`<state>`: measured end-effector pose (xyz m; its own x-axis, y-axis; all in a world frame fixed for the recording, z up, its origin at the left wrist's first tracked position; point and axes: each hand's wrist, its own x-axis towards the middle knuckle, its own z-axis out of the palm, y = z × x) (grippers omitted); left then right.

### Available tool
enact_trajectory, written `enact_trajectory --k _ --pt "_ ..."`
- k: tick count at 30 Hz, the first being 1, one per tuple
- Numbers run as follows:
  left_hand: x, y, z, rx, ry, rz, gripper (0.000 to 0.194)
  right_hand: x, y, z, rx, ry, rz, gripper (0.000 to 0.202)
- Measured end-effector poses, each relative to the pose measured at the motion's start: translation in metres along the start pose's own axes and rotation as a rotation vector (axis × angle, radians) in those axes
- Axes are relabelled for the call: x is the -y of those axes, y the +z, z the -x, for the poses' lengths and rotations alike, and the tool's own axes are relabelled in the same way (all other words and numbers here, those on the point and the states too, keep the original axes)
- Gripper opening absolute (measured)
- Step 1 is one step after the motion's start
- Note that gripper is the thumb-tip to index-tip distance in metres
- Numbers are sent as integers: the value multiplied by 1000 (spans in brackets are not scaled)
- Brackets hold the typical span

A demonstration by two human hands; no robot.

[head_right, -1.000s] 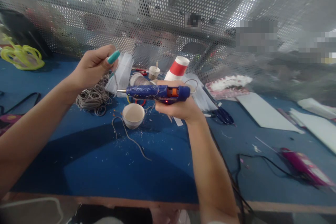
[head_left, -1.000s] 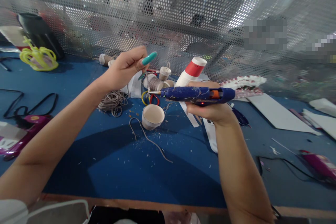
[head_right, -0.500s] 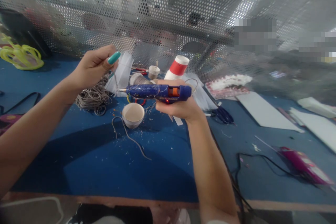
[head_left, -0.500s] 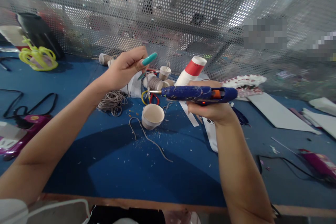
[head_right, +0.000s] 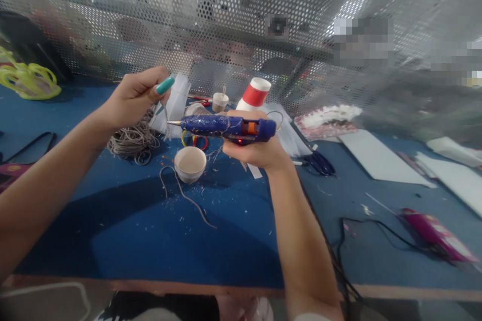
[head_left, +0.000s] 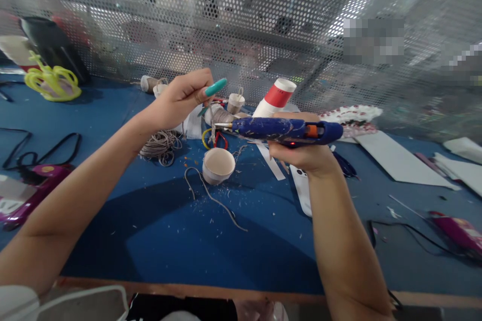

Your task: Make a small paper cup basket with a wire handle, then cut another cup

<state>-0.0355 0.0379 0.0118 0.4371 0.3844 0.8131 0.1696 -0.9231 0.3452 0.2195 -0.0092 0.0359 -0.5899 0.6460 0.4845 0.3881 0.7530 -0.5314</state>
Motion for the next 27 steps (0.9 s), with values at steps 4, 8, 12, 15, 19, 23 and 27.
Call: enact_trajectory --k 4,8,12,15,19,23,27 --pt "-1 -1 0 28 -15 5 39 2 0 -1 1 -8 10 24" --pt "-4 -1 -1 15 -47 7 38 1 -1 0 -3 -4 44 25" --pt "-6 0 -1 -20 -73 6 38 -1 -2 1 -3 -40 32 22" --pt "-5 1 0 -22 -61 14 36 -1 -2 1 2 -37 48 24" --pt "-3 2 0 -1 -52 8 37 0 -1 1 -12 -39 24 25" --pt "-2 2 0 -1 -41 9 40 0 -1 0 -17 -20 49 25" --pt "-3 1 0 16 -44 12 39 0 -1 0 -8 -19 44 20"
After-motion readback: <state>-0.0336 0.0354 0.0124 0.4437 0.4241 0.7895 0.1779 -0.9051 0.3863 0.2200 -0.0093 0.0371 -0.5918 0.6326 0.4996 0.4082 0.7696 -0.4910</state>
